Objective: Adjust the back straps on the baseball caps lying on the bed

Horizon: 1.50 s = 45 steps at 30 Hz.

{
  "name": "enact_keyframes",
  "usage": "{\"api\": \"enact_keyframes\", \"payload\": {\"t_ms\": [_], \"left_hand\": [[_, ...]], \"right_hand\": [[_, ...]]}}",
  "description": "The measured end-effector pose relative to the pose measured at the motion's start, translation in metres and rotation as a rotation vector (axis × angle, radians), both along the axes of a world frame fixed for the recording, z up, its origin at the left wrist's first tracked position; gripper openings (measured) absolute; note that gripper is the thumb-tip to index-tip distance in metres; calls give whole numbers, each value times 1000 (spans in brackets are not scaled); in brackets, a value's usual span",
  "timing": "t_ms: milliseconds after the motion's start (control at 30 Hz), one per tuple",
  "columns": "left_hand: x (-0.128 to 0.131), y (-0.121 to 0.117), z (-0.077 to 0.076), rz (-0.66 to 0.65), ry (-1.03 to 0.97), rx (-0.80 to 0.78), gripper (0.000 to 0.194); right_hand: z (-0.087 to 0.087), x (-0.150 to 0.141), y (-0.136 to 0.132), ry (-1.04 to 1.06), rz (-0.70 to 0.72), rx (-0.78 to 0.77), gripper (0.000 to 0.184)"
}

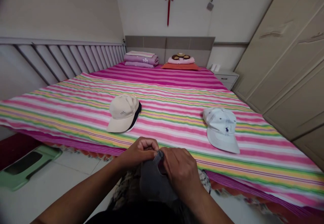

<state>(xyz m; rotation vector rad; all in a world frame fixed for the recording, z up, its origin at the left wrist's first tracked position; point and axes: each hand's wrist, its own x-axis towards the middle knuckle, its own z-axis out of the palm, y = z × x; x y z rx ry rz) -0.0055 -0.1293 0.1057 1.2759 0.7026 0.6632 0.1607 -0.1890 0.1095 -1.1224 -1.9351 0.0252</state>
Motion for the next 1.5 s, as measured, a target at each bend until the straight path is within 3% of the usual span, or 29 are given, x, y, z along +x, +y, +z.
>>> {"api": "enact_keyframes", "payload": {"t_ms": [67,133,167,233,300,400,467,567,633,733,867,967,1067,1133,1200,1267,1333,1400,1500], "left_hand": [[-1,-2,0,-12,-50,-25,22],[-1,-3,0,2,-87,-49,24],[-2,-3,0,14,-93,-60,26],[-3,-4,0,24,-101,-90,27],[-5,-4,0,13,-131,-121,27],[-10,-2,0,-13,-222,-130,23],[-16,0,0,-8,-345,-101,20],[-30,4,2,41,-584,-50,19],[-42,5,6,98,-640,-20,19],[-63,8,15,252,-514,65,19],[-94,18,33,522,-226,298,21],[-116,41,54,687,-151,431,25],[-136,89,80,765,-62,514,24],[-149,131,97,841,107,549,19],[-160,173,108,913,406,576,21],[-165,204,110,921,506,576,35],[-162,218,97,869,580,594,47],[-154,214,73,770,655,626,56],[-140,188,29,632,814,703,69]], "right_hand": [[-4,-3,4,377,27,-279,12],[-7,-4,10,830,91,-605,19],[-8,-5,12,1002,116,-701,22],[-8,-5,14,1155,135,-715,26],[-6,-4,14,1051,186,-723,33],[-4,-2,13,850,278,-898,29],[-4,0,17,951,246,-918,32],[-5,3,26,1292,166,-818,33],[-6,5,32,1375,132,-805,34],[-4,4,38,1180,110,-791,33],[9,-9,56,900,148,-670,33],[31,-34,90,955,229,-671,30],[57,-68,146,1124,219,-792,29],[71,-90,191,1135,206,-839,30],[78,-107,233,1152,175,-861,22],[72,-118,263,1159,144,-872,23],[53,-122,273,1157,115,-882,23],[24,-120,266,1146,112,-908,19],[-26,-106,231,1124,160,-965,16]]}}
